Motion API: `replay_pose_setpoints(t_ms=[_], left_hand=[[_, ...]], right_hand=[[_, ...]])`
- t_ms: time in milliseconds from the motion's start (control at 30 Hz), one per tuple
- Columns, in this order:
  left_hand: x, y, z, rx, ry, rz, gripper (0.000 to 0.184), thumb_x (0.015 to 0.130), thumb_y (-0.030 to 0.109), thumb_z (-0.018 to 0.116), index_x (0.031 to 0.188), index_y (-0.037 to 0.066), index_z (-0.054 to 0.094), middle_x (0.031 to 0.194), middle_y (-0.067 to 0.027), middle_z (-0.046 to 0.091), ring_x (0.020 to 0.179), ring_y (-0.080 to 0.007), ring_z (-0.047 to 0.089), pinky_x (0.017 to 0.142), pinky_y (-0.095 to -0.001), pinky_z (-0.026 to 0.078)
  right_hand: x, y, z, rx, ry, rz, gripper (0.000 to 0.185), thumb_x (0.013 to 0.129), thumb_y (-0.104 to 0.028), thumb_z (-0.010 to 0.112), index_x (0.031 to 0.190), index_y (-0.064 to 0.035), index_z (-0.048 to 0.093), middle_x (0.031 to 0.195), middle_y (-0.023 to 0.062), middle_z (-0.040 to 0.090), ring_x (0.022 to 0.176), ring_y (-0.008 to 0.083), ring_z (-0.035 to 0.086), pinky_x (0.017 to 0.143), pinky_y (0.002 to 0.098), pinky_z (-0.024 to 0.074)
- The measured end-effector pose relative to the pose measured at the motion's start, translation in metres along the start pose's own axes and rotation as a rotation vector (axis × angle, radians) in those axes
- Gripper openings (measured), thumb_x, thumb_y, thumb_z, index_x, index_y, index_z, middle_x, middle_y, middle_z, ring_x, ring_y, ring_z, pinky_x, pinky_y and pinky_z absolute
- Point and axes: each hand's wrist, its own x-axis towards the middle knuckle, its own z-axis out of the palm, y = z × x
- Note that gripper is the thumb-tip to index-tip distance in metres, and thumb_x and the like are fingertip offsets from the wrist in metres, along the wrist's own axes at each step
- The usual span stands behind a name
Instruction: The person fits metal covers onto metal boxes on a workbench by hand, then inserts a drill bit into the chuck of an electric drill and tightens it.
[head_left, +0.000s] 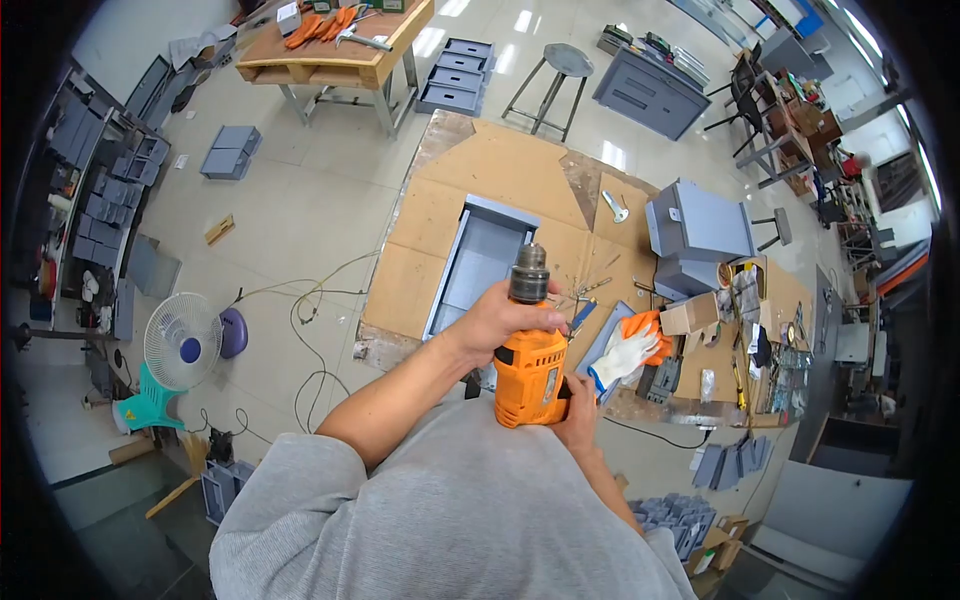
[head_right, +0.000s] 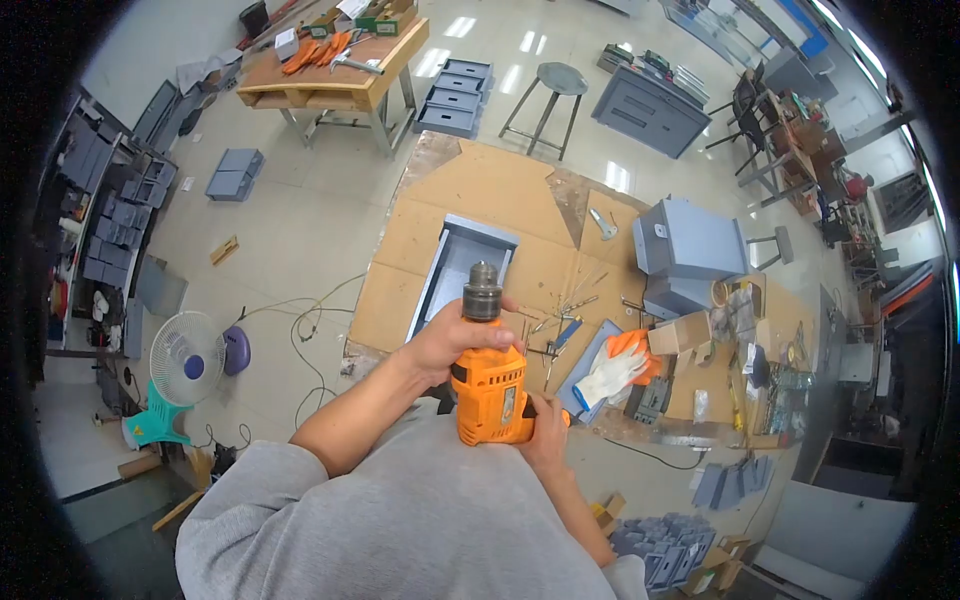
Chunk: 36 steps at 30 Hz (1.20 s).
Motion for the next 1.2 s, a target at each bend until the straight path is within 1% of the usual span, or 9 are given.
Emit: replay_pose_setpoints(t_ms=[100, 300, 500, 600, 700, 867, 933, 1033, 1200], left_hand=[[0.003, -0.006, -0.003, 0.004, 0.034, 0.036, 0.044, 0.080, 0.012, 0.073, 0.117, 0.003, 0.051, 0.084, -0.0109, 0.066, 0.087, -0.0234, 0.067, 0.081, -0.0357, 0.052], [0.000, -0.005, 0.006, 0.018, -0.029, 0.066, 0.037, 0.082, 0.010, 0.069, 0.114, 0.002, 0.052, 0.077, -0.0077, 0.063, 0.085, -0.0233, 0.067, 0.079, -0.0361, 0.052], [-0.002, 0.001, 0.015, 0.158, -0.079, 0.116, 0.027, 0.087, 0.017, 0.067, 0.107, 0.003, 0.055, 0.075, -0.0055, 0.063, 0.086, -0.0207, 0.067, 0.080, -0.0346, 0.050], [0.001, -0.003, 0.011, 0.150, -0.121, 0.160, 0.022, 0.089, 0.023, 0.068, 0.095, 0.004, 0.059, 0.076, -0.0041, 0.064, 0.083, -0.0159, 0.065, 0.079, -0.0313, 0.050], [0.004, -0.008, 0.008, 0.145, -0.135, 0.157, 0.023, 0.090, 0.026, 0.069, 0.086, 0.004, 0.062, 0.076, -0.0029, 0.064, 0.082, -0.0137, 0.064, 0.078, -0.0297, 0.050], [0.003, -0.008, 0.009, 0.133, -0.118, 0.095, 0.020, 0.090, 0.023, 0.066, 0.088, 0.004, 0.059, 0.076, -0.0057, 0.064, 0.087, -0.0202, 0.066, 0.082, -0.0355, 0.050], [0.004, -0.011, 0.008, 0.120, -0.119, 0.088, 0.021, 0.089, 0.023, 0.067, 0.090, 0.004, 0.059, 0.077, -0.0066, 0.064, 0.087, -0.0203, 0.066, 0.082, -0.0352, 0.050], [0.000, -0.009, 0.013, 0.188, -0.116, 0.107, 0.024, 0.087, 0.022, 0.069, 0.095, 0.003, 0.058, 0.078, -0.0081, 0.065, 0.086, -0.0201, 0.066, 0.082, -0.0345, 0.050], [-0.002, -0.008, 0.017, 0.152, -0.104, 0.116, 0.021, 0.086, 0.019, 0.073, 0.092, 0.003, 0.060, 0.080, -0.0061, 0.065, 0.077, -0.0142, 0.063, 0.075, -0.0293, 0.050]], right_hand=[[-0.001, -0.002, 0.002, 0.014, -0.077, 0.140, 0.063, 0.061, -0.012, 0.086, 0.115, -0.0023, 0.055, 0.099, 0.0149, 0.054, 0.093, 0.0342, 0.057, 0.075, 0.0397, 0.0490], [-0.001, 0.011, 0.006, 0.027, -0.146, 0.040, 0.053, 0.058, -0.010, 0.085, 0.101, -0.0002, 0.056, 0.096, 0.0170, 0.054, 0.089, 0.0374, 0.055, 0.072, 0.0416, 0.0471], [0.008, 0.001, -0.010, -0.108, -0.157, 0.071, 0.065, 0.062, -0.010, 0.083, 0.120, -0.0025, 0.055, 0.106, 0.0170, 0.056, 0.091, 0.0357, 0.057, 0.072, 0.0403, 0.0481], [0.034, -0.014, -0.053, 0.084, -0.333, 0.083, 0.062, 0.069, -0.007, 0.077, 0.127, -0.0036, 0.054, 0.105, 0.0166, 0.059, 0.094, 0.0341, 0.059, 0.074, 0.0375, 0.0498], [0.047, 0.000, -0.078, 0.160, -0.269, 0.096, 0.048, 0.080, -0.002, 0.067, 0.126, -0.0025, 0.056, 0.096, 0.0151, 0.062, 0.089, 0.0298, 0.063, 0.076, 0.0323, 0.0505], [0.101, -0.027, -0.079, 0.616, 0.113, 0.227, 0.035, 0.092, 0.002, 0.055, 0.127, 0.0041, 0.053, 0.086, 0.0090, 0.063, 0.082, 0.0172, 0.066, 0.075, 0.0266, 0.0508], [0.129, -0.056, -0.081, 0.818, 0.191, 0.279, 0.038, 0.092, 0.002, 0.055, 0.130, 0.0071, 0.049, 0.085, 0.0080, 0.063, 0.086, 0.0167, 0.066, 0.076, 0.0273, 0.0523], [0.164, -0.058, -0.076, 0.845, 0.130, 0.276, 0.040, 0.092, -0.001, 0.058, 0.129, 0.0077, 0.047, 0.085, 0.0087, 0.064, 0.084, 0.0176, 0.067, 0.077, 0.0290, 0.0544], [0.207, -0.060, -0.057, 0.975, -0.003, 0.364, 0.038, 0.092, -0.010, 0.062, 0.125, 0.0050, 0.052, 0.081, 0.0073, 0.066, 0.078, 0.0165, 0.068, 0.065, 0.0260, 0.0563]])
